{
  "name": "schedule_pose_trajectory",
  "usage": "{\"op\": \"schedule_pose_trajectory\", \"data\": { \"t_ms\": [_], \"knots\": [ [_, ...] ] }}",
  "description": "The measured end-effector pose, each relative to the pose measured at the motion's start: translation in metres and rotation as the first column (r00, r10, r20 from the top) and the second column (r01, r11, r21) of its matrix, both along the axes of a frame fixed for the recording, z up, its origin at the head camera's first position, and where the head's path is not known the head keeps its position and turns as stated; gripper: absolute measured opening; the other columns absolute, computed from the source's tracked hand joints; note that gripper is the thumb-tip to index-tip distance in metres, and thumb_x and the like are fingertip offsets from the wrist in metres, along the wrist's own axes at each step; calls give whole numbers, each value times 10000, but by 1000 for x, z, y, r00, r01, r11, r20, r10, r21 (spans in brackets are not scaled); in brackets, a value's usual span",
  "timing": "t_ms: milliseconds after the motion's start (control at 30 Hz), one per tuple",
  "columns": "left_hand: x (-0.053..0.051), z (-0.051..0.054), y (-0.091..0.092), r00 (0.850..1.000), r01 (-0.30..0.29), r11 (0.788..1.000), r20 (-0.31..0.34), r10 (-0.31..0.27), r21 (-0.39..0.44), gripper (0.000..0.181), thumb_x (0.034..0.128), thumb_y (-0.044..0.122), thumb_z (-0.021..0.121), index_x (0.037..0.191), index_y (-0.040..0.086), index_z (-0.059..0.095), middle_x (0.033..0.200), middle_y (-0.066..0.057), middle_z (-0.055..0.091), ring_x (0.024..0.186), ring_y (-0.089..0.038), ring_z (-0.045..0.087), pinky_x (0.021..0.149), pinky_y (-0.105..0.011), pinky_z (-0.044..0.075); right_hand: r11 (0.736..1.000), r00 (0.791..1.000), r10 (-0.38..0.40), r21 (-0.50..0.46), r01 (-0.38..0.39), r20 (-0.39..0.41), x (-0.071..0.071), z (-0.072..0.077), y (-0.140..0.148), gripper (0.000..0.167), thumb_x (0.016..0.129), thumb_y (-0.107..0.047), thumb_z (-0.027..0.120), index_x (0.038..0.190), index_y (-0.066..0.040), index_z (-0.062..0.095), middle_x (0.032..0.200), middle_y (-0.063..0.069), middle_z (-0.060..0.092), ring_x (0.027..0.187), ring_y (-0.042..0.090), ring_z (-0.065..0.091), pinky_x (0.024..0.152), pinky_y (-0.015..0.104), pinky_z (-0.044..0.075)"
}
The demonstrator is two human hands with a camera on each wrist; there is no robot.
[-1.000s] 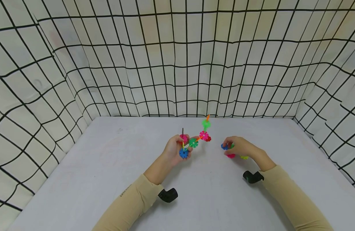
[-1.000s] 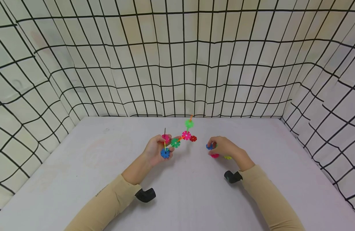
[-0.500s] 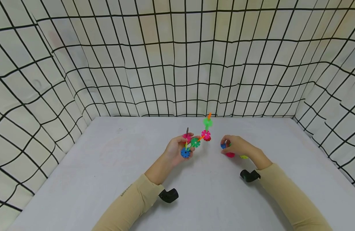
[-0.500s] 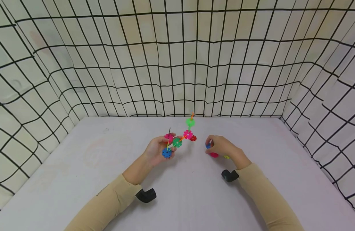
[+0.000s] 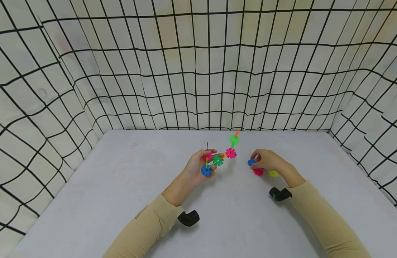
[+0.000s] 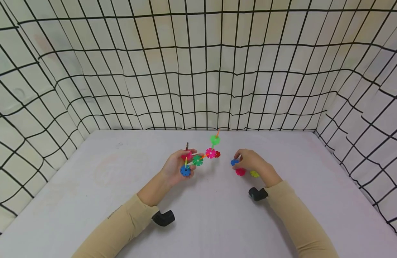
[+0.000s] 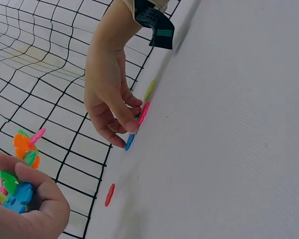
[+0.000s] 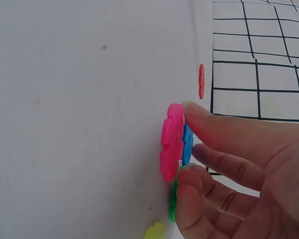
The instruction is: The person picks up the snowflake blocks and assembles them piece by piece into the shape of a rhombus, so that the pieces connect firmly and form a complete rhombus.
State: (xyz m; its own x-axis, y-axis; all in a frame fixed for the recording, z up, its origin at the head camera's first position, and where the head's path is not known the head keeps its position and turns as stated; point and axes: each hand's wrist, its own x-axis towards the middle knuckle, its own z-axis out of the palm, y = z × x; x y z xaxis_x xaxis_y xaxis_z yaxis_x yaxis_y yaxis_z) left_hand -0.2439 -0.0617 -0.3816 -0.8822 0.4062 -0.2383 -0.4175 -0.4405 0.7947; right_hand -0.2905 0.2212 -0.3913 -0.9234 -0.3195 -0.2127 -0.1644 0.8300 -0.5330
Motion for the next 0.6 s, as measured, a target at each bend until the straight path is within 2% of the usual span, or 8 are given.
{"op": "schedule_pose_trajectory", "data": {
  "t_ms": [133,333,600],
  "knots": [
    [0,0,0,1000,11,1000,-7,-11,-2,206,1020,224,333,1124,144,492,1200,-24,630,581,-87,458,553,-189,425,1000,1000,5,-3,-5,2,0,1,1,426,915,-194,779,1235,36,618,1065,170,609,965,307,581,817,402,542],
    [-1,0,1,1000,18,1000,-17,-18,-6,208,992,247,350,1111,142,486,1167,-8,646,582,-92,440,554,-199,409,1000,1000,19,-7,-19,-12,1,3,0,355,909,-163,781,1154,46,633,1002,146,606,919,289,575,773,369,540],
    [1,0,2,1000,14,1000,-17,-14,-12,212,993,246,339,1112,147,484,1182,-8,637,575,-94,440,549,-190,408,999,999,32,-30,-33,-15,2,2,-2,283,894,-104,789,1058,7,586,1005,150,603,911,288,570,763,360,532]
  ]
}}
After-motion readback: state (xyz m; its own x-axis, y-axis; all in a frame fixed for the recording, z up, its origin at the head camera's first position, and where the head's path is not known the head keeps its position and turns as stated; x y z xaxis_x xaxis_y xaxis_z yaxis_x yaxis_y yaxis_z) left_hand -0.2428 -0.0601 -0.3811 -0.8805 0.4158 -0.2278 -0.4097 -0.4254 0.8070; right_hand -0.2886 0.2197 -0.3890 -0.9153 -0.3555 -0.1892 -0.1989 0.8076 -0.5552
